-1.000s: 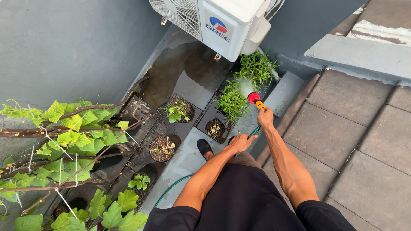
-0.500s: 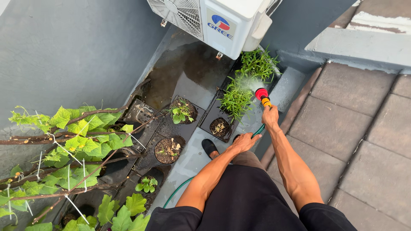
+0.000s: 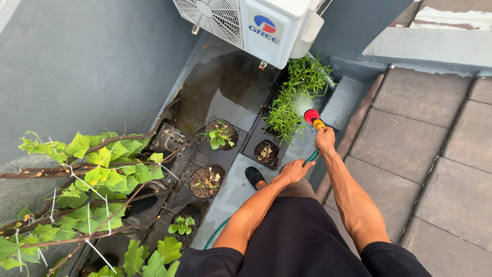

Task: The person waters several potted plants on a rooftop garden using a hose with a spray nozzle.

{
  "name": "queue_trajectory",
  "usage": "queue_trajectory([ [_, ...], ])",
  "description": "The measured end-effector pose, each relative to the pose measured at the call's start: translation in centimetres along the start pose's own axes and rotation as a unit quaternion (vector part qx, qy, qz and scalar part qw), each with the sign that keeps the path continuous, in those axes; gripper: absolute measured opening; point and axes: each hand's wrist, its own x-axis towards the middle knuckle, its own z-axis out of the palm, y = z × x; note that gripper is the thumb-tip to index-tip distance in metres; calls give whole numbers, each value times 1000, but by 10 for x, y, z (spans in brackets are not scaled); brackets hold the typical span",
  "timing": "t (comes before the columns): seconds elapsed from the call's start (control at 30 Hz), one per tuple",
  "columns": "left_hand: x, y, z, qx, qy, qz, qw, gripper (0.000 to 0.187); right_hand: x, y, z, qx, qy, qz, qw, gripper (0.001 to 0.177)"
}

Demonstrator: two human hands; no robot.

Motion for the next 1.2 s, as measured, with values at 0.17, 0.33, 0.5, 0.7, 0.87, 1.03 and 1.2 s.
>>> queue_trajectory([
  [0.17, 1, 2, -2, -1, 22, -12, 1000, 60, 3, -10, 6, 9, -7, -37, 999, 33],
  [0.33, -1, 2, 7, -14, 58, -12, 998, 59, -3, -7, 4, 24, -23, -37, 999, 33],
  [0.5, -1, 9, 22, -6, 51, -49, 998, 59, 5, 9, -1, 67, -60, -26, 996, 31],
  [0.7, 1, 16, 30, 5, 75, -46, 996, 59, 17, 19, -3, 67, -75, -11, 995, 29],
  [0.87, -6, 20, 29, 12, 90, -59, 994, 57, 18, 19, 2, 122, -83, -15, 989, 29],
  [1.03, -15, 10, 29, 22, 92, -54, 994, 56, 12, 30, 13, 135, -106, 9, 985, 30],
  [1.2, -26, -9, 33, 29, 81, -41, 995, 57, 2, 51, 24, 138, -124, 12, 983, 30],
])
